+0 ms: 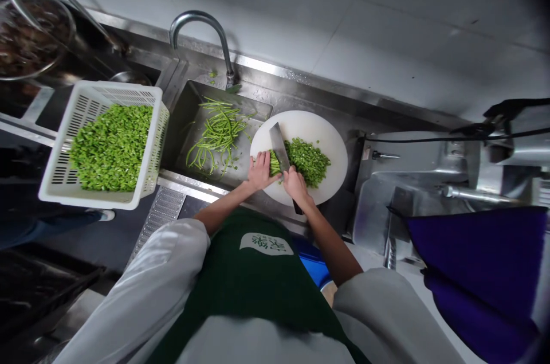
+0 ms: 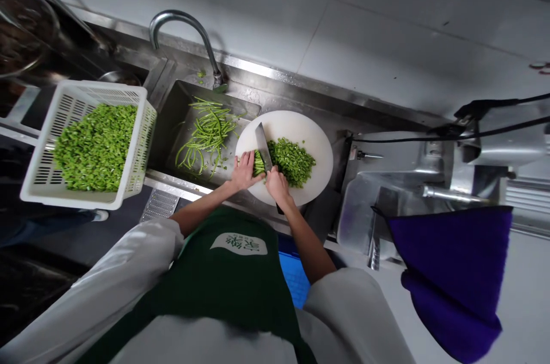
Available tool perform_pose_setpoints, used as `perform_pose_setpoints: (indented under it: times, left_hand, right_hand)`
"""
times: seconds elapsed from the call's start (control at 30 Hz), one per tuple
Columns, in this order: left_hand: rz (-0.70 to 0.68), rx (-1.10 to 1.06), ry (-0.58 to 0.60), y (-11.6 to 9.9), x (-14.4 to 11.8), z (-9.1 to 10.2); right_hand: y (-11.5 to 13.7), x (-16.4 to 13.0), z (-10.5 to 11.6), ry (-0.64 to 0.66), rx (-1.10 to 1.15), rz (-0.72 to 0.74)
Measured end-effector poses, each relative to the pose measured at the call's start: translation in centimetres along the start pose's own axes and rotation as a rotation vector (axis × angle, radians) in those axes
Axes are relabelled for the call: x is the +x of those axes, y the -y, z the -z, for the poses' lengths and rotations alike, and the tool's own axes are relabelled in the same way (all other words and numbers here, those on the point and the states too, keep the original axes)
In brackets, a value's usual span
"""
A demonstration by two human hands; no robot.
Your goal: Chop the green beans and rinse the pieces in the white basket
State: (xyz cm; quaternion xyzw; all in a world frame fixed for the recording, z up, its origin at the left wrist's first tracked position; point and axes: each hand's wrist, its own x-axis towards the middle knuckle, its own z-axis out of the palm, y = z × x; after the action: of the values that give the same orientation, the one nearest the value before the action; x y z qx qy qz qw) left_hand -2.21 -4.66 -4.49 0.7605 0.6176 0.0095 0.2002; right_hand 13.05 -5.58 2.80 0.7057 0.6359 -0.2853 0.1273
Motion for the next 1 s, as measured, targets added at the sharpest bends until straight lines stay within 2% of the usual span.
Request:
perform_pose_setpoints:
  times: [0.1, 0.2, 0.37, 0.47, 0.63, 0.73, 0.87, 1.0]
  left_hand:
    - [-0.052, 0.061, 0.035, 0.4, -0.9, 0.0]
    - [-0.015, -0.002, 0.04, 0.6, -1.3, 0.1]
    - [0.112, -0.145, -0.106, 0.9, -1.2, 0.1]
    - [0.122, -0.137, -0.111, 0.2, -0.7, -0.9]
    - [0.076, -0.084, -0.099, -0.8, 0.1, -3.2]
    - [0.063, -0.077, -0.113, -0.9, 0.3, -3.9]
    - [0.05, -0.091, -0.121, -0.7, 0.2, -3.8]
    - [0.107, -0.126, -0.169, -0.3, -0.5, -2.9]
  right_hand:
    - [-0.1, -0.1, 0.5, 0.017, -0.006, -0.001]
    - [0.0, -1.1, 1.3, 0.022, -0.04, 0.014]
    - [-0.2, -3.7, 2.3, -0.011, -0.126, 0.034]
    - [-0.3, -4.3, 2.3, 0.022, -0.151, 0.067]
    - [0.1, -3.5, 1.2, 0.062, -0.168, 0.08]
    - [0.7, -2.1, 0.3, 0.06, -0.158, 0.078]
    - [1.0, -0.7, 0.1, 0.049, -0.139, 0.062]
    - [0.3, -1.3, 1.4, 0.043, -0.135, 0.072]
